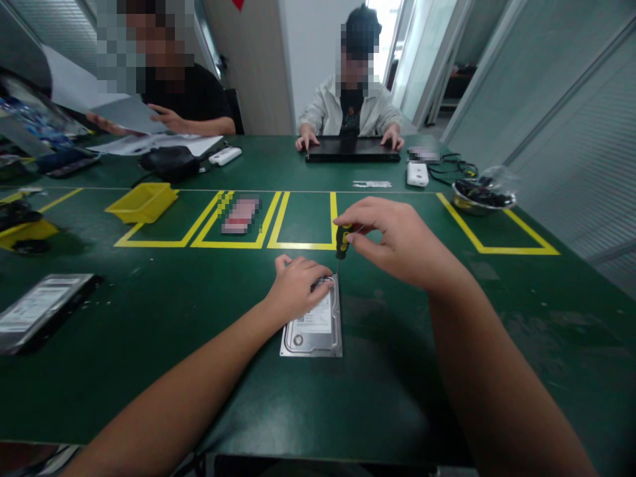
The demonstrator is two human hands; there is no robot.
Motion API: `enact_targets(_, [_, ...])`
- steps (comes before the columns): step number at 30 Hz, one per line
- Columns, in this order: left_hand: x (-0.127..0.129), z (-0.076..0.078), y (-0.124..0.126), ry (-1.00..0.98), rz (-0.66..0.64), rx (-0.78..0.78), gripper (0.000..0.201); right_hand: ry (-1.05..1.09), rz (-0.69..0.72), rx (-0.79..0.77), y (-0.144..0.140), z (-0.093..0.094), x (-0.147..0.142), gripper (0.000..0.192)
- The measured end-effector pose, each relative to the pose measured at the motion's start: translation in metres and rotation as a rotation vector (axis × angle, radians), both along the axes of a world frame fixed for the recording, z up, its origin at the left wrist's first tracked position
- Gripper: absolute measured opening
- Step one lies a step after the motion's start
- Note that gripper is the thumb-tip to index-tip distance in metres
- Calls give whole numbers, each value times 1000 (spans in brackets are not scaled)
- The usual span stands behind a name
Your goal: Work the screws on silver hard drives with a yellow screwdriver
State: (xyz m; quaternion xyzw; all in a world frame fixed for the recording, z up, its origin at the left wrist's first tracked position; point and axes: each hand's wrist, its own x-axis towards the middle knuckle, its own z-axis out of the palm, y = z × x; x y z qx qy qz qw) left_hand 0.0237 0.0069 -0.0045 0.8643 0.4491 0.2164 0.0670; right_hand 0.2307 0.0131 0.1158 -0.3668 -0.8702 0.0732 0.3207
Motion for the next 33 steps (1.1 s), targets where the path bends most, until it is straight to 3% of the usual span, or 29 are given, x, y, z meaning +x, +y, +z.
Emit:
enact_targets(13, [1,2,0,3,-2,-8,23,-66,-110,43,0,2,-3,14])
enact_targets(23, [0,0,0,-1,2,-12,21,-32,-80,27,2,0,-1,19])
enact_targets(29, [1,2,0,2,2,-18,22,-60,-54,27,3,0,2,32])
enact_targets(33, [1,2,0,0,-1,-16,24,-85,-87,42,3,0,2,28])
